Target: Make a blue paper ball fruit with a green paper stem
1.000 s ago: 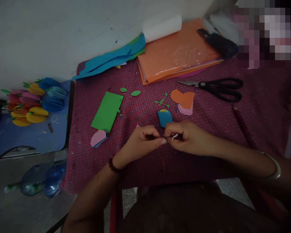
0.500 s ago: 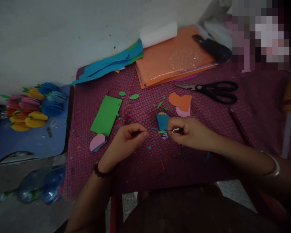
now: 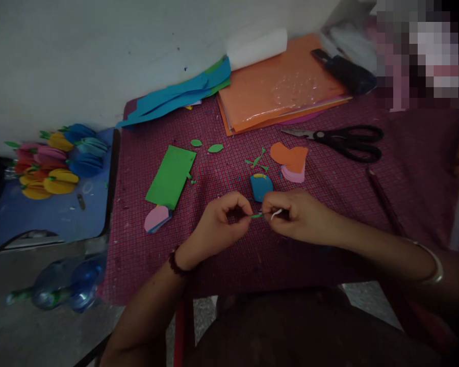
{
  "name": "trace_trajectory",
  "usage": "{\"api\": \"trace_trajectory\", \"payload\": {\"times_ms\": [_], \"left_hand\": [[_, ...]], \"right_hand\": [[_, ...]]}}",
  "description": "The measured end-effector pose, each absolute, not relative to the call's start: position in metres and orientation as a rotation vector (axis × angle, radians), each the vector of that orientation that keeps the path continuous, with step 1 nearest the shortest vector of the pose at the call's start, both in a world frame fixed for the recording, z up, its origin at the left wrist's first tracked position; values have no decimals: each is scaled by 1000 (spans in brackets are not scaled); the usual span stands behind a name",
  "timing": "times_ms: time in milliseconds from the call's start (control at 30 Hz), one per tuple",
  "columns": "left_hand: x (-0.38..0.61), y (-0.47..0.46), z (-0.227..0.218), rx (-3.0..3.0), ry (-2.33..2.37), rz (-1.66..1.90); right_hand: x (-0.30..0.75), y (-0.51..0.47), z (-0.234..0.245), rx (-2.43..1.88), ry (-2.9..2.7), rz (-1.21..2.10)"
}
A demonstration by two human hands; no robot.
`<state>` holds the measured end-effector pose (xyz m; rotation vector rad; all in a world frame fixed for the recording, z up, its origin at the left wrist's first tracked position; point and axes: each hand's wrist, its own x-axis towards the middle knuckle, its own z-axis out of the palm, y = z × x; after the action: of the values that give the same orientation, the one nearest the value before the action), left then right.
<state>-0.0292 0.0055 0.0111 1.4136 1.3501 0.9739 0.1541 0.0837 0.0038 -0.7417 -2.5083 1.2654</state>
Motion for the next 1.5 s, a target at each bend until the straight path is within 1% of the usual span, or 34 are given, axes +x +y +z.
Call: {"api": "trace_trajectory", "payload": {"times_ms": [300,467,567,667,800,1133,1500], "left_hand": [[-31,7,5,1427,1385,972],[-43,8,15,1271,1376,1060],[-41,8,20,1236,1342,973],[-32,7,16,1378,1394,871],[-26,6,7,1576,1418,855],[-38,8,12,1651,1413,747],[-31,5,5,1758,1569,848]], "right_hand": [[154,84,2,-744,-2525,1241],[157,86,2,-798,-2496,1199],[156,86,1,-789,-2518,1179],[156,84,1,-718,-2538,1164],[158,82,1,-606,-2559,1202],[158,88,-1,-717,-2568,1162],[157,86,-1,-728,-2578,1149]]}}
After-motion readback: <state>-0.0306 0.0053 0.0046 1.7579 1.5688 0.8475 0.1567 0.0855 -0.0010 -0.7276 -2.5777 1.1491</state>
